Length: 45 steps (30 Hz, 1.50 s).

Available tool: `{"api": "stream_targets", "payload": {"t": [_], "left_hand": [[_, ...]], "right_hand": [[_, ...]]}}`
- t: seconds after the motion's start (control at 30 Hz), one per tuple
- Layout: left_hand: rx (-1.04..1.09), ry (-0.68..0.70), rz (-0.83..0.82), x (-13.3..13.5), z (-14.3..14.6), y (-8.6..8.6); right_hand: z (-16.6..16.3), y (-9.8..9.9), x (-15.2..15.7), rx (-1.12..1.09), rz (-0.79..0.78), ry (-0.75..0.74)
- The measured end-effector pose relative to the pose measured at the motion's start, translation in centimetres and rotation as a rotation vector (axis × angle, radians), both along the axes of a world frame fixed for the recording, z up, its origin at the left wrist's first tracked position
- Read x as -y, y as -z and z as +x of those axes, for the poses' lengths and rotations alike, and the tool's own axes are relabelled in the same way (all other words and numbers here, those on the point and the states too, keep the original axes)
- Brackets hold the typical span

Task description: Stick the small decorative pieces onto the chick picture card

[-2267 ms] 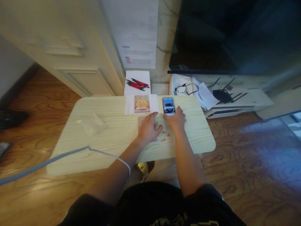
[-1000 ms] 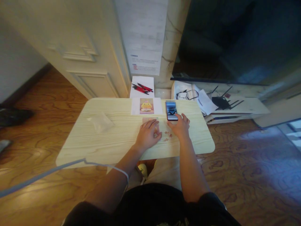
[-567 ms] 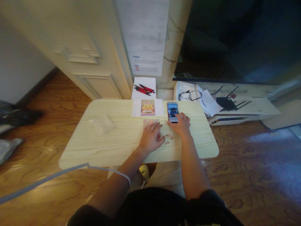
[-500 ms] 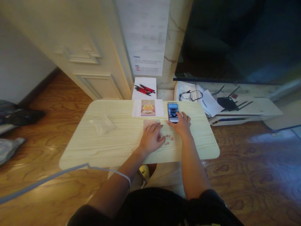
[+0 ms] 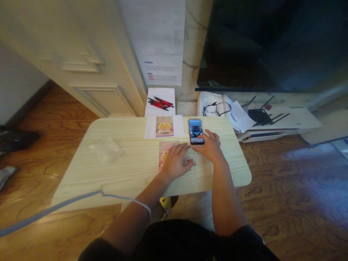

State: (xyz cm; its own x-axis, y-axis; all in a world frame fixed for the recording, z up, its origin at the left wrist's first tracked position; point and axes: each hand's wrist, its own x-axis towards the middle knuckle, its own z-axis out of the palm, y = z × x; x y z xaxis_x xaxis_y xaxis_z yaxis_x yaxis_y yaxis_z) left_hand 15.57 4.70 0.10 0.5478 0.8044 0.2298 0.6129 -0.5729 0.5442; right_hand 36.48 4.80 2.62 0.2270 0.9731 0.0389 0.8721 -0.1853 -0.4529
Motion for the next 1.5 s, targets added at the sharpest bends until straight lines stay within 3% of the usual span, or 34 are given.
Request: {"api": "stream_targets", "payload": {"t": [0.37,0.7,0.97,1.5], "left_hand": [[-0.004,0.002,0.027,-0.7,1.7,-0.6],[-0.038,-0.014,0.034,-1.4,3.2,-0.7],[-0.034,-0.019,0.054,-1.5,2.9,-0.4],[-0.052,-0.037,0.047,-1.3,2.0,-0.7]], "right_hand": [[1.5,0.6,0.2,-0.015,-0.108,-0.06],[1.8,0.9,0.1,-0.043,-0.064,-0.049],[2.1,1.6,0.4,-0.108,-0.026,-0.131],[1.8,1.3,-2.0,-0.046,-0.028,-0.03]]}}
